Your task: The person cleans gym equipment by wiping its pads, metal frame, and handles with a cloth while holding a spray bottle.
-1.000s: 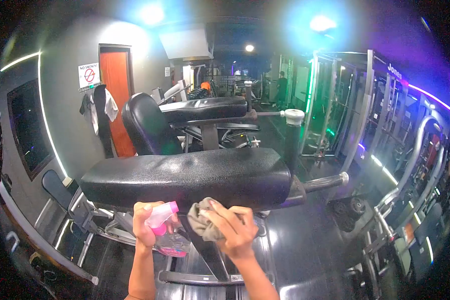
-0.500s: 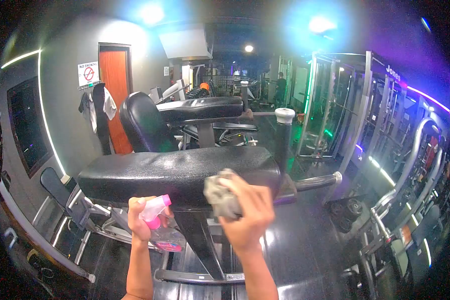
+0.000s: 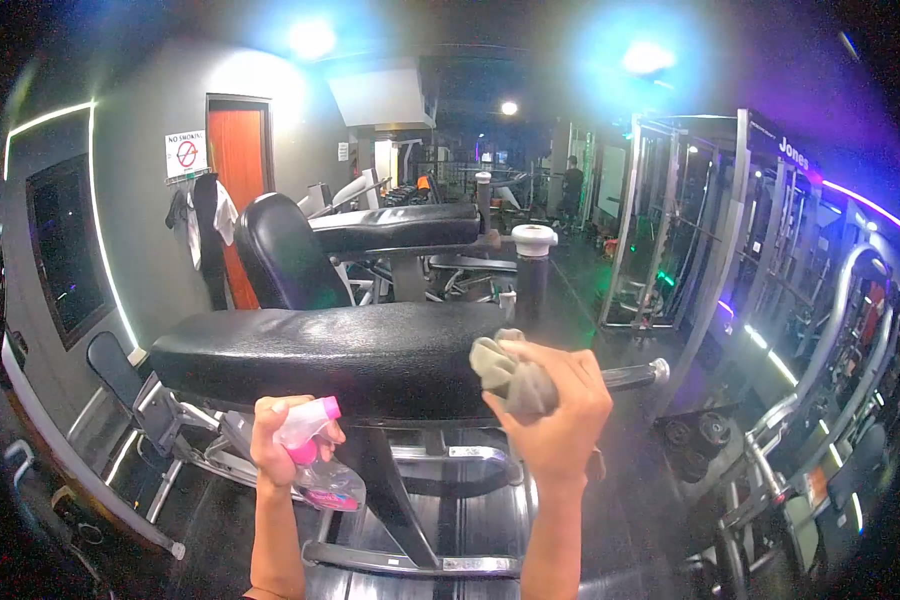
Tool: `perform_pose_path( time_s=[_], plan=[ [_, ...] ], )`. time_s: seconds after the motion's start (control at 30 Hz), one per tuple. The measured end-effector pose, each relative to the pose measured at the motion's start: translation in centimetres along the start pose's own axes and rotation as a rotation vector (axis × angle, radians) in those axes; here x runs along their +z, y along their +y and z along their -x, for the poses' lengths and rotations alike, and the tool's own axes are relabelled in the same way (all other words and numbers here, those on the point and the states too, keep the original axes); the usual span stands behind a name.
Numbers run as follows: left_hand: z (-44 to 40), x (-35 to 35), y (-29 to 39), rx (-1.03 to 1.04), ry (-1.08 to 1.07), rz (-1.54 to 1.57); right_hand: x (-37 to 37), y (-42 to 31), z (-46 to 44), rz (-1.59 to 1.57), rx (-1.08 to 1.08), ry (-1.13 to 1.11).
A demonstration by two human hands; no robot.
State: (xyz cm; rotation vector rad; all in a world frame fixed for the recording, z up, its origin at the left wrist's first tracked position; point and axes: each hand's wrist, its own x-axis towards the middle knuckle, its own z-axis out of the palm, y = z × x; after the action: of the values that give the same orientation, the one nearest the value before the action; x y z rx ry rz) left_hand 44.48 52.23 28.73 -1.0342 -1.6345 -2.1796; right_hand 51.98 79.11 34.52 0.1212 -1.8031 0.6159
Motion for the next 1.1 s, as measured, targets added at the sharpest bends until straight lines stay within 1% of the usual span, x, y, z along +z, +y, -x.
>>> perform_pose_path(
  time_s=[0.07,0.2,0.23,0.37,0.43,0.53,0.57,0.6,0.73,0.8,0.9,1.0,1.07,1.1],
  plan=[
    [-0.1,1.4,-0.4,-0.008,-0.047,0.014,0.6,-0.6,-0.7,-0.018,-0.070,-0.029],
    [-0.3,3.9,-0.8,0.059,-0.098,-0.049,2.4,0.0,1.5,-0.043,-0.205,0.033],
    [-0.3,4.3,-1.2,0.055,-0.086,-0.051,2.2,0.2,2.4,-0.042,-0.222,-0.001],
    [-0.5,5.0,-2.2,0.088,-0.059,-0.067,3.1,2.3,7.0,-0.060,-0.253,0.052],
    [-0.4,5.1,-2.5,0.091,-0.041,-0.066,3.4,3.5,7.4,-0.051,-0.297,0.098],
    [-0.2,5.2,-2.7,0.081,0.008,-0.073,2.8,3.8,5.8,-0.037,-0.345,0.093],
    [-0.2,5.1,-2.5,0.093,-0.003,-0.101,2.6,3.9,4.9,-0.039,-0.345,0.081],
    [-0.2,5.1,-2.3,0.104,-0.014,-0.130,2.1,3.4,3.8,-0.076,-0.295,0.029],
    [0.0,5.3,-1.2,0.074,0.021,-0.222,2.0,2.3,0.3,-0.226,-0.226,0.042],
    [0.5,5.2,-1.2,0.024,0.143,-0.153,2.2,2.0,0.2,-0.246,-0.187,0.068],
    [0.7,4.4,-0.9,0.034,0.103,-0.130,2.8,3.0,3.4,-0.222,-0.178,0.129],
    [1.3,4.3,-1.2,0.031,0.113,-0.072,3.9,3.7,7.3,-0.175,-0.181,0.160],
    [2.0,4.2,-1.1,0.025,0.114,-0.095,4.4,4.2,9.5,-0.191,-0.177,0.139],
    [2.4,4.2,-1.1,0.024,0.109,-0.112,4.7,4.2,10.5,-0.247,-0.143,0.124]
  ],
)
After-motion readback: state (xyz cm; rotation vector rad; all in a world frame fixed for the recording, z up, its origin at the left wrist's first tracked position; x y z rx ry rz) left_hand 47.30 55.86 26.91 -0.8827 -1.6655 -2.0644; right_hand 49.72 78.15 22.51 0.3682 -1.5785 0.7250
